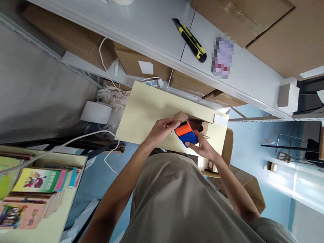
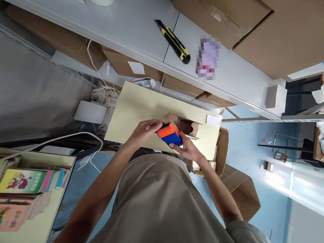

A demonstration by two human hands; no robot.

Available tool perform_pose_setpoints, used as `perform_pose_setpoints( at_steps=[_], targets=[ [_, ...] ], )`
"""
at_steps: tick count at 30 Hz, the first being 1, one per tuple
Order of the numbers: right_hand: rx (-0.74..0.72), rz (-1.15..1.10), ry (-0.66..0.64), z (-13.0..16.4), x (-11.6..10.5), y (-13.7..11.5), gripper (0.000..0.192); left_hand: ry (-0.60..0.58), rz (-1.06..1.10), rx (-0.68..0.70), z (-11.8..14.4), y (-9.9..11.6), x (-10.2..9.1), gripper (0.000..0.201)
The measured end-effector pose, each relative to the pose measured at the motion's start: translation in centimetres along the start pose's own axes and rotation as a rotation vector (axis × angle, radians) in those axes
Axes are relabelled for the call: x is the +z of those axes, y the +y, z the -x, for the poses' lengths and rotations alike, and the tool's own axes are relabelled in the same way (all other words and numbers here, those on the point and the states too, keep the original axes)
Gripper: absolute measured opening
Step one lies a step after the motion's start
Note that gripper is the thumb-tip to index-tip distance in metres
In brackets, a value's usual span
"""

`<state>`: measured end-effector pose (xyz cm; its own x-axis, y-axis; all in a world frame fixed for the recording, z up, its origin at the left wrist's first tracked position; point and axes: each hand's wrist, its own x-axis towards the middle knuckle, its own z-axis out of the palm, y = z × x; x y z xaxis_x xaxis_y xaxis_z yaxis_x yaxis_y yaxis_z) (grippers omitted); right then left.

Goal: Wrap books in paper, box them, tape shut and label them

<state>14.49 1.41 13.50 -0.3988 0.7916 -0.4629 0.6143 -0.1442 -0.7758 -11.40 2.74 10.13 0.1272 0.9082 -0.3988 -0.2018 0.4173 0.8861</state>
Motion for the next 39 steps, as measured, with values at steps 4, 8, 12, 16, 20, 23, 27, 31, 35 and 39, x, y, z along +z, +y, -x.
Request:
perform_pose_setpoints(
  at_steps=[4,8,12,16,20,23,27,31,35,39],
  targets=[
    [0.028,0.071,-0.061,0.1,-0.3,-0.9,0.046,0.010,0.025,-0.008,-0.5,-0.9,-0.5,0.066],
    [0.095,0.124,-0.063,-0.1,-0.5,-1.7,0.051,0.008,0.028,-0.064,-0.9,-2.3,-1.0,0.055],
    [0.180,0.184,-0.080,-0.7,-1.4,-3.1,0.063,0.078,0.042,-0.085,-1.4,-3.8,-0.9,0.048],
    [0.255,0.320,-0.153,-1.8,-3.2,-4.9,0.064,0.149,0.064,-0.063,-1.5,-5.1,0.3,0.042],
    [0.348,0.379,-0.257,-2.9,-5.8,-7.1,0.068,0.236,0.077,-0.023,-1.8,-6.1,1.1,0.042],
    [0.444,0.359,-0.340,-3.3,-8.4,-9.2,0.070,0.347,0.089,-0.028,-3.0,-7.1,0.4,0.048],
    [0.552,0.491,-0.363,-4.1,-10.7,-12.0,0.068,0.385,0.064,-0.114,-5.2,-9.1,-0.2,0.044],
    [0.574,0.614,-0.385,-5.8,-10.3,-13.4,0.060,0.378,0.076,-0.196,-6.4,-11.0,0.7,0.045],
    [0.562,0.755,-0.389,-7.4,-8.8,-13.6,0.060,0.402,0.079,-0.211,-7.1,-12.7,1.4,0.044],
    [0.583,0.815,-0.374,-8.3,-8.0,-13.4,0.063,0.411,0.087,-0.201,-8.0,-14.5,1.9,0.034]
  ],
)
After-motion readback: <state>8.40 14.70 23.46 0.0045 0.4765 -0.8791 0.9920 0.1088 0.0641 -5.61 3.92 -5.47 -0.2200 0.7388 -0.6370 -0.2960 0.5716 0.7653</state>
